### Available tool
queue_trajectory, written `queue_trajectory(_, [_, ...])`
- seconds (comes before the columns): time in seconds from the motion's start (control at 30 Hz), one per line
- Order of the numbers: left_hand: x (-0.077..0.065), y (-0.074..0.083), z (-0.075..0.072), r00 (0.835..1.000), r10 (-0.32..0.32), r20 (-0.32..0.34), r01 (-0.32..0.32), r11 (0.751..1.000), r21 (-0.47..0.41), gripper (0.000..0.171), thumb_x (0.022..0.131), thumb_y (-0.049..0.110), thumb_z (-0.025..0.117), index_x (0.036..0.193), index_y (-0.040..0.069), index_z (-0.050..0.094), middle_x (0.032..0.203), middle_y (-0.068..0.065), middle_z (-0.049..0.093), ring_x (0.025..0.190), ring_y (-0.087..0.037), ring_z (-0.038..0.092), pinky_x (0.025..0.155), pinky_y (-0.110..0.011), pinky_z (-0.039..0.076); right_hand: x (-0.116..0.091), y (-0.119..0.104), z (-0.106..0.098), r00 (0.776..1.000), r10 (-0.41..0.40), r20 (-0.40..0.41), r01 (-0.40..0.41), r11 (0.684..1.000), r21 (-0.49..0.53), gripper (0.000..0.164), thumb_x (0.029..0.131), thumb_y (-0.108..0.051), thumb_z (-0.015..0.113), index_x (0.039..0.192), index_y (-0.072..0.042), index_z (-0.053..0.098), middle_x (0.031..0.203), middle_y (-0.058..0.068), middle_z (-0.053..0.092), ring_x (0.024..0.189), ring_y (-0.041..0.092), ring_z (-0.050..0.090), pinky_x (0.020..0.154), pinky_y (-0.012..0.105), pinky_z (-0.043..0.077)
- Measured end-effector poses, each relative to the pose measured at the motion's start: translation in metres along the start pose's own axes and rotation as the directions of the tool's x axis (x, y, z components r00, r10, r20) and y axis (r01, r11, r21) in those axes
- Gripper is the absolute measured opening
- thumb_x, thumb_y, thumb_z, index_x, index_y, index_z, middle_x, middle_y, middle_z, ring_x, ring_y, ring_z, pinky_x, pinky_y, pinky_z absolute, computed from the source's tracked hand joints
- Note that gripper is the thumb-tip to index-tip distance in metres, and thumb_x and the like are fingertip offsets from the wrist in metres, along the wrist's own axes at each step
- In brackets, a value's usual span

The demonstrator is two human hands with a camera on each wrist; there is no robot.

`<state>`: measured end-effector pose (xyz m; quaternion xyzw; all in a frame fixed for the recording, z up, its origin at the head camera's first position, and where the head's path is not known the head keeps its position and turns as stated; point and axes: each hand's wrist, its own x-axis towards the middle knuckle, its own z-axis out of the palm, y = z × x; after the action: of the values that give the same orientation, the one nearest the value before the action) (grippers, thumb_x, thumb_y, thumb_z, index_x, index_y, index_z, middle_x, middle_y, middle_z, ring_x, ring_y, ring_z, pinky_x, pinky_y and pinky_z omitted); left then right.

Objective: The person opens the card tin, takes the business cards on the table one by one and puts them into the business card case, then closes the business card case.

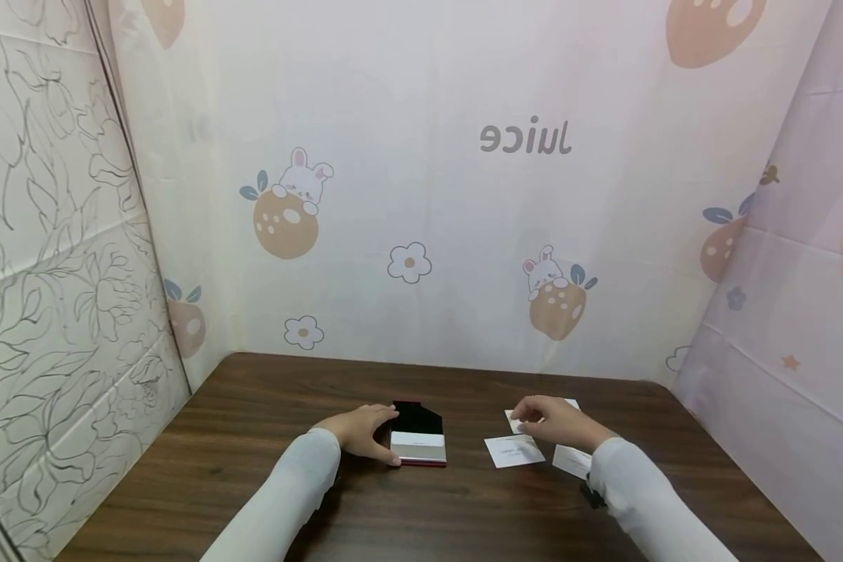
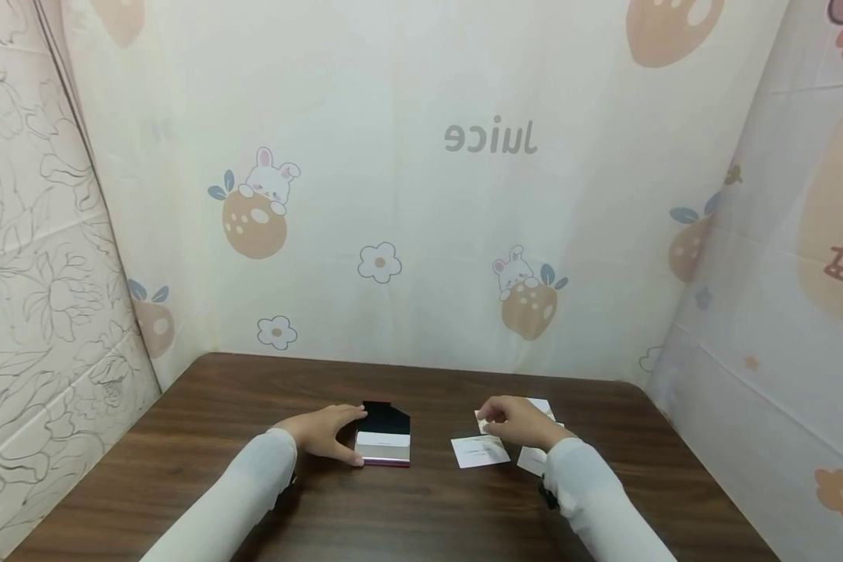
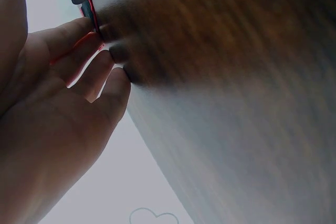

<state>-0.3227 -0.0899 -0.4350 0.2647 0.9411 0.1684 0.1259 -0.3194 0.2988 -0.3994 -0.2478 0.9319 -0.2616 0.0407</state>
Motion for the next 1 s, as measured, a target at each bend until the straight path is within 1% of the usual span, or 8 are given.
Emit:
queue_trajectory(0.1, [0.000,0.000,0.000,1.000,-0.001,0.003,0.001,1.000,0.002,0.092,0.081,0.056,0.078,0.153,0.011,0.042,0.157,-0.007,0.038,0.145,-0.028,0.033,0.111,-0.051,0.035,-0.014,0.007,-0.009,0.998,0.059,-0.007,-0.059,0.998,-0.010,0.020,0.091,-0.015,0.073,0.108,-0.006,0.069,0.095,-0.002,0.064,0.087,0.017,0.057,0.074,0.037,0.051])
queue_trajectory(0.23, [-0.001,0.001,-0.002,1.000,-0.002,0.004,0.002,1.000,-0.001,0.092,0.081,0.056,0.078,0.153,0.011,0.042,0.157,-0.007,0.038,0.145,-0.028,0.033,0.111,-0.051,0.035,-0.028,0.019,-0.023,0.994,0.106,-0.007,-0.106,0.993,-0.044,0.027,0.089,-0.020,0.076,0.111,-0.006,0.069,0.096,-0.002,0.065,0.087,0.017,0.059,0.074,0.039,0.051])
queue_trajectory(0.33, [-0.002,0.002,-0.002,1.000,-0.006,0.003,0.006,1.000,0.004,0.092,0.081,0.056,0.078,0.153,0.011,0.042,0.157,-0.007,0.038,0.145,-0.028,0.032,0.111,-0.051,0.035,-0.038,0.025,-0.033,0.992,0.128,-0.002,-0.128,0.990,-0.059,0.028,0.088,-0.020,0.077,0.110,-0.004,0.069,0.094,-0.001,0.065,0.086,0.017,0.059,0.073,0.038,0.051])
queue_trajectory(0.5, [-0.002,0.004,-0.003,1.000,-0.012,0.008,0.012,1.000,0.016,0.092,0.081,0.057,0.077,0.153,0.012,0.042,0.157,-0.007,0.038,0.145,-0.028,0.033,0.110,-0.051,0.035,-0.053,0.031,-0.044,0.980,0.197,0.027,-0.195,0.979,-0.061,0.031,0.086,-0.020,0.079,0.108,-0.002,0.068,0.091,0.000,0.063,0.084,0.019,0.057,0.072,0.038,0.049])
queue_trajectory(0.57, [-0.003,0.005,-0.003,1.000,-0.015,0.009,0.015,1.000,0.016,0.091,0.082,0.056,0.077,0.153,0.012,0.042,0.157,-0.007,0.037,0.145,-0.028,0.033,0.110,-0.052,0.036,-0.056,0.032,-0.046,0.974,0.224,0.035,-0.221,0.973,-0.070,0.032,0.085,-0.021,0.080,0.107,-0.002,0.068,0.089,0.001,0.062,0.083,0.019,0.056,0.071,0.039,0.049])
queue_trajectory(0.67, [-0.003,0.006,-0.003,1.000,-0.016,0.007,0.016,1.000,0.016,0.091,0.082,0.055,0.078,0.153,0.012,0.042,0.157,-0.007,0.038,0.145,-0.028,0.033,0.110,-0.052,0.036,-0.058,0.038,-0.048,0.969,0.246,0.039,-0.239,0.963,-0.125,0.032,0.083,-0.023,0.082,0.103,-0.003,0.068,0.088,0.001,0.062,0.083,0.019,0.057,0.072,0.041,0.050])
queue_trajectory(0.77, [-0.004,0.006,-0.003,1.000,-0.011,0.005,0.011,1.000,0.014,0.091,0.082,0.055,0.078,0.153,0.012,0.042,0.157,-0.007,0.038,0.144,-0.028,0.034,0.110,-0.051,0.036,-0.061,0.045,-0.047,0.962,0.266,0.055,-0.255,0.955,-0.150,0.033,0.080,-0.025,0.084,0.100,-0.005,0.069,0.087,0.001,0.061,0.082,0.019,0.056,0.073,0.042,0.050])
queue_trajectory(1.0, [-0.005,0.006,-0.005,1.000,-0.003,0.000,0.003,1.000,0.001,0.090,0.082,0.052,0.079,0.152,0.009,0.042,0.156,-0.009,0.039,0.144,-0.028,0.034,0.109,-0.052,0.036,-0.067,0.058,-0.041,0.950,0.288,0.118,-0.278,0.956,-0.096,0.037,0.075,-0.024,0.087,0.096,-0.004,0.065,0.082,0.003,0.059,0.077,0.020,0.055,0.067,0.038,0.048])
